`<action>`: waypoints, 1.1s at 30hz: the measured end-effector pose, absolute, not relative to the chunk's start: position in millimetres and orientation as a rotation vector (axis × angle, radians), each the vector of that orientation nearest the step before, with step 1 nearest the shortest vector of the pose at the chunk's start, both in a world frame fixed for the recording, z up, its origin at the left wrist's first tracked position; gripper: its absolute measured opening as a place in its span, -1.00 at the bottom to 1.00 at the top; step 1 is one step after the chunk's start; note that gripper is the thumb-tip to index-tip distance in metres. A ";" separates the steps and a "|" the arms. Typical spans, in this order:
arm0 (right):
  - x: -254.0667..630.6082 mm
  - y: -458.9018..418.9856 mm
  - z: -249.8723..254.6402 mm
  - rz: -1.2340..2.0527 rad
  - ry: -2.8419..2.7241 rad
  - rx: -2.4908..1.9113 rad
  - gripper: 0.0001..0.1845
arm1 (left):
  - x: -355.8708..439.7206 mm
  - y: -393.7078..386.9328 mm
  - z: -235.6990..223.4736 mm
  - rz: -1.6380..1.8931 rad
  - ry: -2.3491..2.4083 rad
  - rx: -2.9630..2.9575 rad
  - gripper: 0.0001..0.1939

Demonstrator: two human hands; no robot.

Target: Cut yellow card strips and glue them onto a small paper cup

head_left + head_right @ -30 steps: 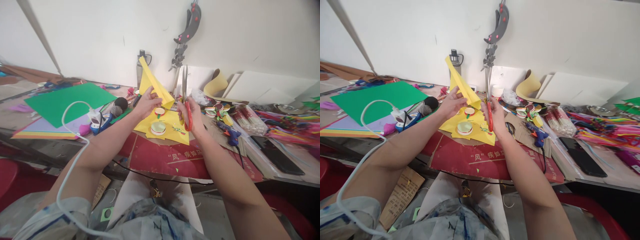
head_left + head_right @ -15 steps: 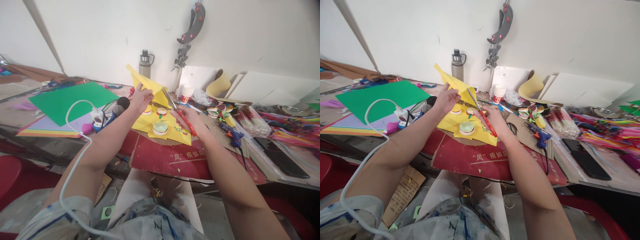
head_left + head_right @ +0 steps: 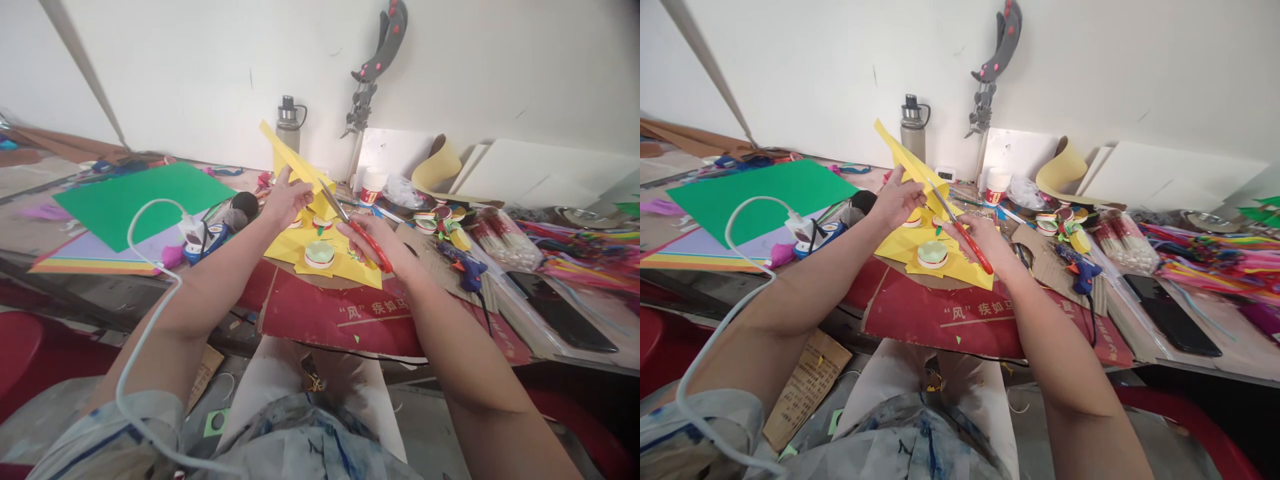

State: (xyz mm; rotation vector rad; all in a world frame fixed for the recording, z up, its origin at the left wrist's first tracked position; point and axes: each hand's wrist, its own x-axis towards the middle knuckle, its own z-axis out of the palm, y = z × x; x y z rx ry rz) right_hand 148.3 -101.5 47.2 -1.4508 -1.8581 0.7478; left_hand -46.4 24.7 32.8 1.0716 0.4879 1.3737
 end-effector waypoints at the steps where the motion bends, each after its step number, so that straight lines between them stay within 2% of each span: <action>1: 147.8 -101.2 46.6 0.756 -1.847 -1.451 -0.42 | -45.8 24.6 32.2 1.368 0.492 1.086 -0.32; 13: 139.9 -99.6 40.0 0.751 -1.739 -1.467 -0.42 | -42.6 23.2 30.1 1.374 0.498 1.119 -0.39; 19: 143.4 -95.9 33.2 0.733 -1.753 -1.424 -0.40 | -41.6 20.4 31.3 1.374 0.509 1.061 -0.30; 33: 142.5 -100.1 41.1 0.722 -1.798 -1.438 -0.35 | -41.4 22.0 29.2 1.360 0.481 1.107 -0.25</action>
